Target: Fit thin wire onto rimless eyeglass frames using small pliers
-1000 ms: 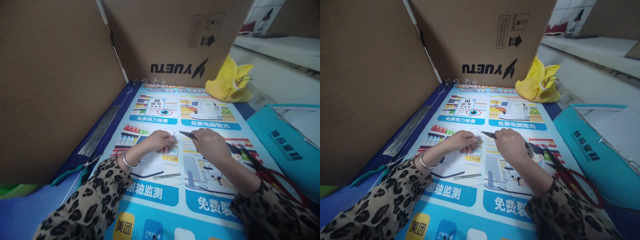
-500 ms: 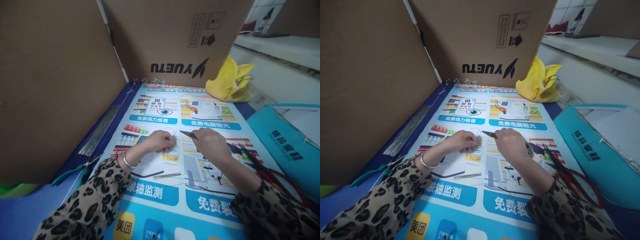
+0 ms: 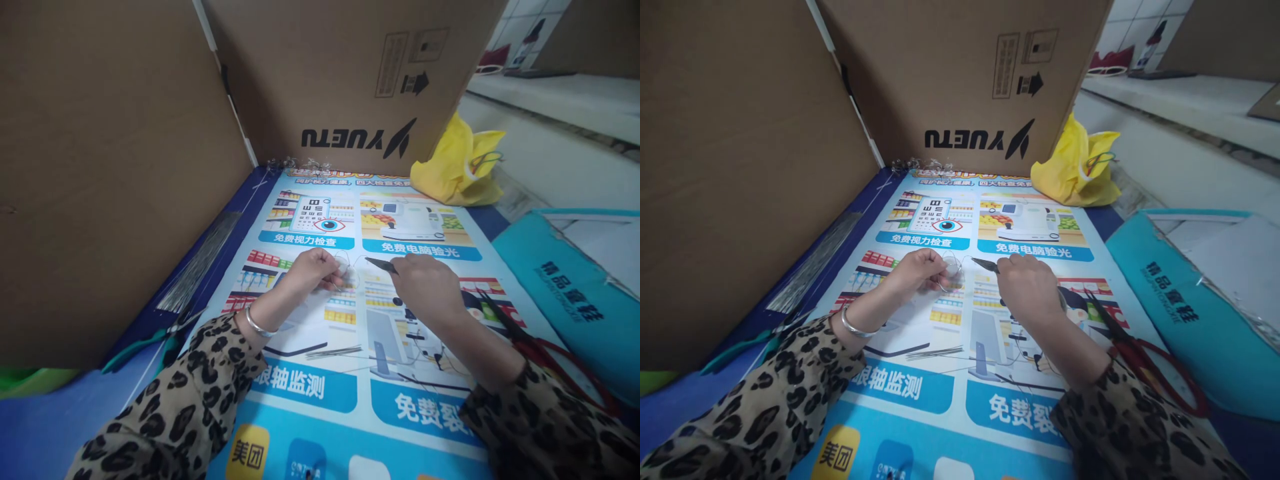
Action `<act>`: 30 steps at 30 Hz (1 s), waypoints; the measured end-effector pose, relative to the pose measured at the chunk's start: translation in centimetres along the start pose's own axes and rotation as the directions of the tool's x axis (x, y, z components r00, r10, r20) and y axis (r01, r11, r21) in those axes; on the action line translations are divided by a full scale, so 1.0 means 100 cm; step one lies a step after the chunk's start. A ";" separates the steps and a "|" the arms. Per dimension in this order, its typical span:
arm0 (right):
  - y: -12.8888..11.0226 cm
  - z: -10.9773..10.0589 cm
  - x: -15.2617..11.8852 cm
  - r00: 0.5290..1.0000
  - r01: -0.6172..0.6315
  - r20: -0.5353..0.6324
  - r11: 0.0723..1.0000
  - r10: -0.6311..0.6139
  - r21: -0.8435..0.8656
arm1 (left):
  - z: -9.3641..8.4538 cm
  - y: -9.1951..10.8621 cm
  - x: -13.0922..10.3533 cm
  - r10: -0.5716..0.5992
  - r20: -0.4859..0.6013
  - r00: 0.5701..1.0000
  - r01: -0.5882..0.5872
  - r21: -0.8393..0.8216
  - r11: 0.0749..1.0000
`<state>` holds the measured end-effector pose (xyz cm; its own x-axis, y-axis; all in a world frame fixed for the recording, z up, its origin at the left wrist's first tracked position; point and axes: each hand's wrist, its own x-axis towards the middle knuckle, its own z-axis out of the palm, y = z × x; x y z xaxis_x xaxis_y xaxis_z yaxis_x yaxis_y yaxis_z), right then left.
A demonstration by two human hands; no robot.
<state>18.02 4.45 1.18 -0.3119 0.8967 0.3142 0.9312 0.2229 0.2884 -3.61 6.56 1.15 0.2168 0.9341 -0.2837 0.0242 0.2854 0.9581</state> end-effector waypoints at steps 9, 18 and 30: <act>0.000 -0.002 0.000 0.994 0.044 -0.096 0.999 -0.041 0.023 | 0.005 -0.001 -0.003 -0.052 0.041 0.998 0.050 0.066 0.997; 0.002 -0.003 -0.001 0.984 0.119 -0.127 0.992 -0.123 -0.036 | 0.005 0.000 -0.004 -0.046 0.050 0.998 0.042 0.087 0.995; 0.000 0.003 0.001 0.995 0.073 -0.073 0.995 -0.068 0.072 | 0.006 0.002 -0.003 -0.105 0.066 0.992 0.098 0.107 0.989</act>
<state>18.02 4.60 0.94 -0.3873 0.8490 0.3594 0.9170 0.3147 0.2450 -3.10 6.22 1.43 0.2773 0.8827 -0.3795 0.1492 0.3506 0.9246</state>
